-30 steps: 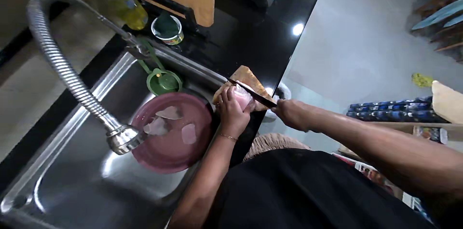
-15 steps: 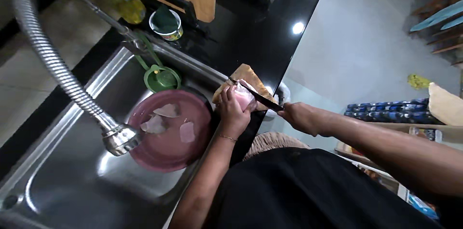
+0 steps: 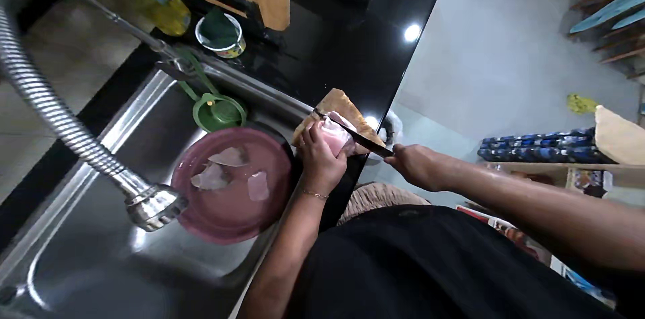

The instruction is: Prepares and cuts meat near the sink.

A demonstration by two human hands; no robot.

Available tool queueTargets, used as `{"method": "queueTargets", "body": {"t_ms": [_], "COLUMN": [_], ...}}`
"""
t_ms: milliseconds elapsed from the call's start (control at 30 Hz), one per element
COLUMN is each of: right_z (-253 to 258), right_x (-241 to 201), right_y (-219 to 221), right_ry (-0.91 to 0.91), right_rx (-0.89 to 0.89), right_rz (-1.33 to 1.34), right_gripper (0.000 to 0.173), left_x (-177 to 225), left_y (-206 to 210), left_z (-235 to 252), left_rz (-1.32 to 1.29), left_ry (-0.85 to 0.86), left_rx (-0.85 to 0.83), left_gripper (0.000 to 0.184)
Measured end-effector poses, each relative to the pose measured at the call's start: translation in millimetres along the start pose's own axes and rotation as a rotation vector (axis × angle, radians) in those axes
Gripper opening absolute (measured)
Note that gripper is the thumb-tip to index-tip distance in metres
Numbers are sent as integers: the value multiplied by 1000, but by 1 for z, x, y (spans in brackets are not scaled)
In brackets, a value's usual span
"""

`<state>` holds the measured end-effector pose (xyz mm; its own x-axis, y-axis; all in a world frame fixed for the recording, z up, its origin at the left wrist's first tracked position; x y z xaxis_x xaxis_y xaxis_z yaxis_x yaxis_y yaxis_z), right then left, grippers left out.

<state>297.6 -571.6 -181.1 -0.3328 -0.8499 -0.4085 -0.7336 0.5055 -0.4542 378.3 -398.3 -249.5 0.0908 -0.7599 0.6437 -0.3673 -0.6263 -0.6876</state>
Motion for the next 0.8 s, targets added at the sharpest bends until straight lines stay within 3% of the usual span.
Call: {"method": "queueTargets", "body": {"t_ms": [300,433,600,800], "right_z": [45,33,3,40], "right_x": [-19,-13,10,-5], "right_y": [-1,5,21,19], "right_ry": [-23,-41,49,-3], "right_rx": [27,45,45,50], "right_rz": [-38,11,47,50], "right_gripper": [47,46,47,49], "left_x": [0,-2,-3,-4], "left_y": [0,4,3,0], "left_z": [0,-3,-3,0], "left_rz": [41,-2,3,13], "left_ry": [62,87,80,130], "left_rx": [37,118,78,77], "left_gripper": [86,85,84,87]}}
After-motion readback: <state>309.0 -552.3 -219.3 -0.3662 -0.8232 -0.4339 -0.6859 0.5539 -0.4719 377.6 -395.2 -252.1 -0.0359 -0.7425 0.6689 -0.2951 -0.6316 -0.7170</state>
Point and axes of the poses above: each hand's wrist, its own z-axis towards the middle knuckle, its own y-axis out of the palm, x = y × z, the point moved 5 cm from there along z, towards the middle knuckle, and after that the axes turned 12 degrees about -y, right-handed, at the moved point
